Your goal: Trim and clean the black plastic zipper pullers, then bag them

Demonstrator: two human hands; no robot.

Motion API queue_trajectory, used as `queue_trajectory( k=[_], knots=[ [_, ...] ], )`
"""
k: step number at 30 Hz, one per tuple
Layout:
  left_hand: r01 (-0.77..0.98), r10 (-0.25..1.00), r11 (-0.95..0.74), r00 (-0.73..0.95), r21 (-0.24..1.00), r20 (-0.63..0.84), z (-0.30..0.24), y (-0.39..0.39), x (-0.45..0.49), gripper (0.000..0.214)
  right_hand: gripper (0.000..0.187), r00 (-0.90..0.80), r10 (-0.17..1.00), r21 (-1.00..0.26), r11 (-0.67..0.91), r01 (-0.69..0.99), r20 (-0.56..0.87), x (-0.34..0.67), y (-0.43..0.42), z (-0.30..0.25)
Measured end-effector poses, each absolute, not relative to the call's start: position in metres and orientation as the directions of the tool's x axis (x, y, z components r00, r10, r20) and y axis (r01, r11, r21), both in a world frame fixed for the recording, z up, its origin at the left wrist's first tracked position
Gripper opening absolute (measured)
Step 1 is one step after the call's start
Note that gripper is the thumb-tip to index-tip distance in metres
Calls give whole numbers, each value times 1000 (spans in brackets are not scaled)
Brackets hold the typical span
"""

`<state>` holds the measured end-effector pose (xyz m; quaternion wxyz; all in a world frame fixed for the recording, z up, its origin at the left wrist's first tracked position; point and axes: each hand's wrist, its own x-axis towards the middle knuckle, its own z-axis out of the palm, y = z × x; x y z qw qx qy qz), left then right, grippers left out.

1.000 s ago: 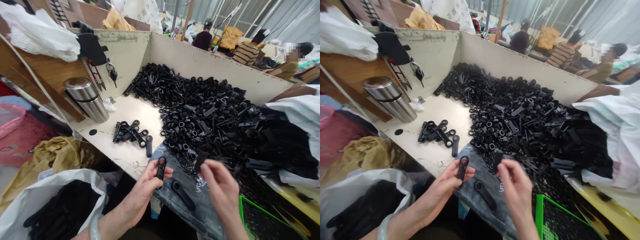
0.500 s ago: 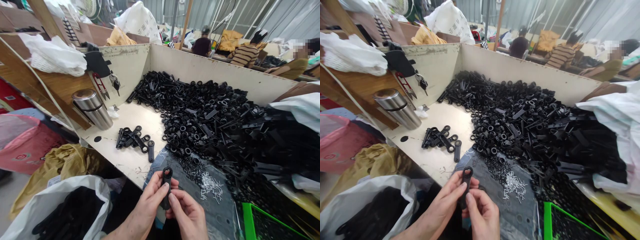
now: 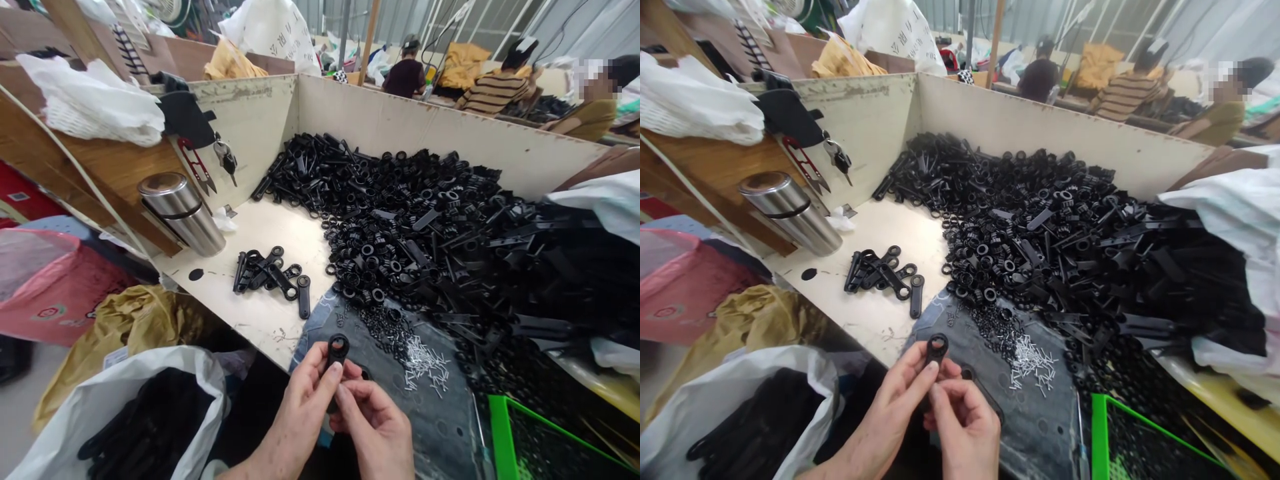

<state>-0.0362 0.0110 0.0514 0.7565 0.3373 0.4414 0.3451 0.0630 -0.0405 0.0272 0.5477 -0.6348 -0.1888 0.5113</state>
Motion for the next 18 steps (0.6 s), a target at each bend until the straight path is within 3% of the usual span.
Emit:
queue_trajectory(
  k=[4,8,10,13,18],
  knots=[
    [-218,828,522,364,825,-427,50,11,-37,18,43,409,838,-933,-333,-139,-360,64,-44,26],
    [-240,852,490,336,838,-402,49,13,-40,18,31,424,896,-954,-229,192,-130,70,-47,40],
    [-246,857,484,328,840,-398,51,15,-42,18,28,462,885,-946,-194,260,-55,75,-46,48],
    [-271,836,520,357,810,-417,56,17,-44,21,31,507,860,-954,-196,225,-57,84,-45,52],
    [-301,806,562,410,771,-427,61,14,-47,24,33,420,881,-968,-251,19,-220,90,-39,42]
  ],
)
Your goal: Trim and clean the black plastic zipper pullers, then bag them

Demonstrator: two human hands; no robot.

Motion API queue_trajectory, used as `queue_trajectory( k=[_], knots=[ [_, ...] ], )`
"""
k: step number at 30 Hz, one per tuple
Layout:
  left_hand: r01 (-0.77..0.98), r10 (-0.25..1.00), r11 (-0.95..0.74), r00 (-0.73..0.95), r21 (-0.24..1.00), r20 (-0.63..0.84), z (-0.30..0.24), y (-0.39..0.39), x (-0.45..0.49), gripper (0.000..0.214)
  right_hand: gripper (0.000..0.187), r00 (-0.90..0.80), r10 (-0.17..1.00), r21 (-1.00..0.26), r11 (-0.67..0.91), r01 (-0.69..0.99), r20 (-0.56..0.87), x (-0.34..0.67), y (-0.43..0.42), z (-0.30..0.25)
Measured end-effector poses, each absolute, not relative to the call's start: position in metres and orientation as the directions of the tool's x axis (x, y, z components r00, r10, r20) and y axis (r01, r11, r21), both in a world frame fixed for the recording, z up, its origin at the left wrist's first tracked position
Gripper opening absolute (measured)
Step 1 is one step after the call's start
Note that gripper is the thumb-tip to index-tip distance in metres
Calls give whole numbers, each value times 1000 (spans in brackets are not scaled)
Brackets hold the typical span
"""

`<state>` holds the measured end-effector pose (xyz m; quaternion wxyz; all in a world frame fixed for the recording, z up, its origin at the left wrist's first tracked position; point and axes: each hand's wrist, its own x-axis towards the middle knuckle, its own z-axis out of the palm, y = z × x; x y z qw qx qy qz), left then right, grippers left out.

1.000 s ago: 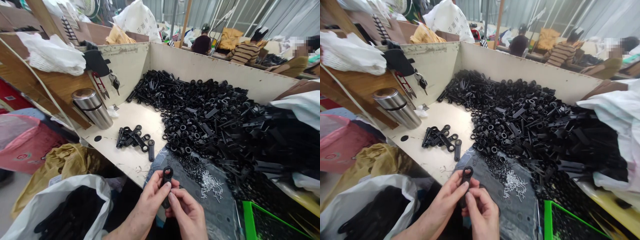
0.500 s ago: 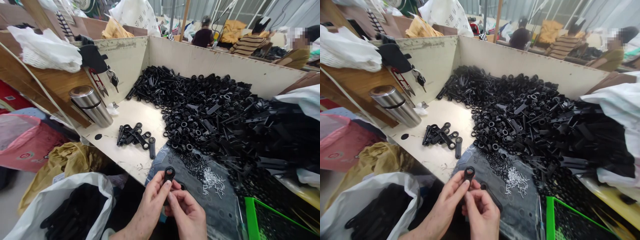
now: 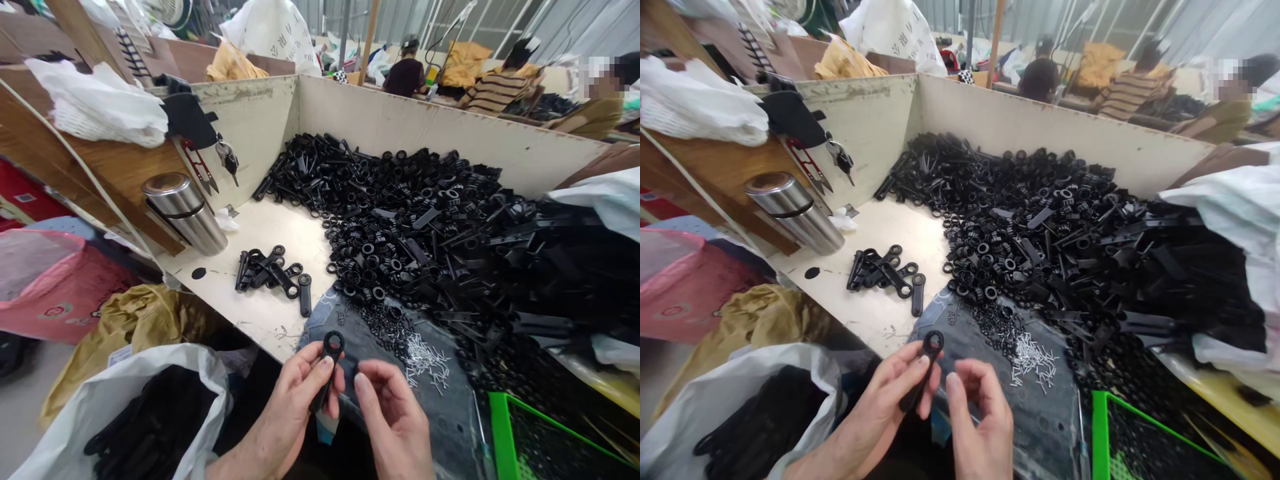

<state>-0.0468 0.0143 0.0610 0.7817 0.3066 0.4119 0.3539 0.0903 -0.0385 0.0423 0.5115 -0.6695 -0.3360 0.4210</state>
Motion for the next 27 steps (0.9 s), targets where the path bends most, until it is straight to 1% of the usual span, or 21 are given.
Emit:
queue_trajectory(
  k=[2,3,5,7,11,13,17,23,25,27],
  knots=[
    [-267,809,537,433,801,-398,59,12,-49,28,45,335,904,-964,-247,-99,-266,89,-34,40],
    [-237,805,524,453,818,-384,58,11,-50,32,48,283,916,-956,-248,-155,-283,89,-31,40],
    [-171,783,506,502,845,-367,56,10,-55,39,43,183,934,-937,-262,-231,-307,88,-27,43],
    [-117,747,500,559,858,-359,57,10,-60,44,37,120,945,-936,-272,-222,-303,88,-26,48],
    [-47,673,477,662,878,-331,64,12,-70,45,34,162,956,-969,-233,-83,-244,89,-30,53],
    [-20,685,449,650,894,-329,66,12,-70,43,35,197,950,-971,-234,-55,-240,88,-33,51],
    [-35,750,412,581,910,-318,64,11,-64,39,35,219,944,-968,-234,-89,-248,84,-33,45],
    [-161,705,528,630,834,-325,66,17,-64,36,28,205,960,-980,-175,-92,-191,90,-34,44],
    [-139,709,509,628,849,-322,67,18,-66,37,27,196,963,-981,-173,-87,-187,92,-35,41],
    [-96,728,456,612,885,-309,68,19,-66,36,26,189,959,-977,-195,-91,-209,93,-35,38]
  ],
)
